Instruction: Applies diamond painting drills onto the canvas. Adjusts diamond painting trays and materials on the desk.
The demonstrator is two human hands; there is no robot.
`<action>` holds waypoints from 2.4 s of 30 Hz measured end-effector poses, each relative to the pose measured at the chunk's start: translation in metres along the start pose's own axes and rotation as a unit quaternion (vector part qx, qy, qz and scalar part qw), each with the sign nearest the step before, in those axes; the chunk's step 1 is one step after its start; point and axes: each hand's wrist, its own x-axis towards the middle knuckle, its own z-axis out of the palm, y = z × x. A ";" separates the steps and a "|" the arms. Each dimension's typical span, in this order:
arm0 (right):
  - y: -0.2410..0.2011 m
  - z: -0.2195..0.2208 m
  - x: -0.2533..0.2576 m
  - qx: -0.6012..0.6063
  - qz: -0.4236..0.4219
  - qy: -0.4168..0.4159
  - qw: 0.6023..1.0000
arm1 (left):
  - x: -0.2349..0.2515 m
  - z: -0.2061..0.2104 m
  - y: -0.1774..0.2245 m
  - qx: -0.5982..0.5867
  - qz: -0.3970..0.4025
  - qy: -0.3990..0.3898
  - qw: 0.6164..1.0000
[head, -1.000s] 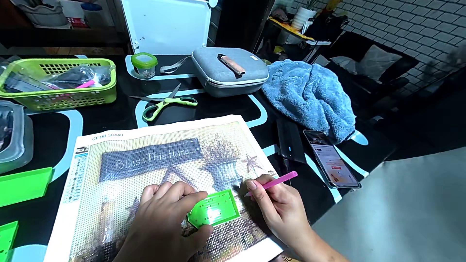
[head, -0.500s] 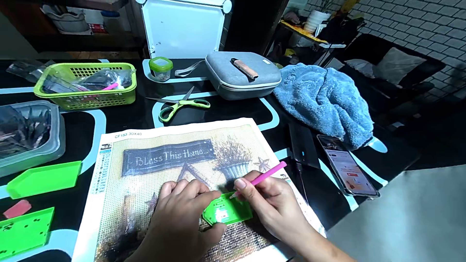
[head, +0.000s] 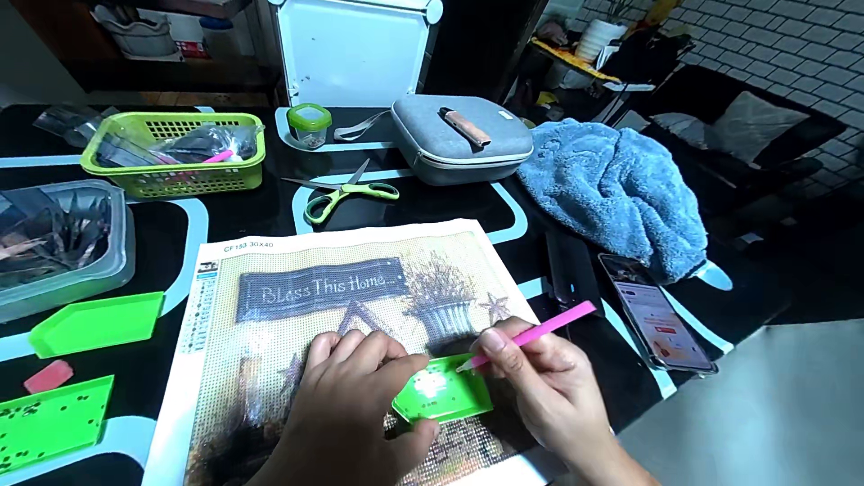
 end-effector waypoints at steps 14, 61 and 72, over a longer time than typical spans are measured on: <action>0.008 -0.001 -0.008 -0.012 0.012 0.000 1.000 | -0.004 0.005 0.000 0.017 0.021 -0.030 0.999; 0.006 -0.026 -0.016 0.042 0.162 0.085 0.982 | -0.001 -0.004 0.003 -0.010 -0.011 -0.080 0.997; 0.014 -0.033 -0.033 -0.048 0.099 0.075 0.991 | 0.001 -0.010 0.003 -0.029 -0.026 -0.111 0.993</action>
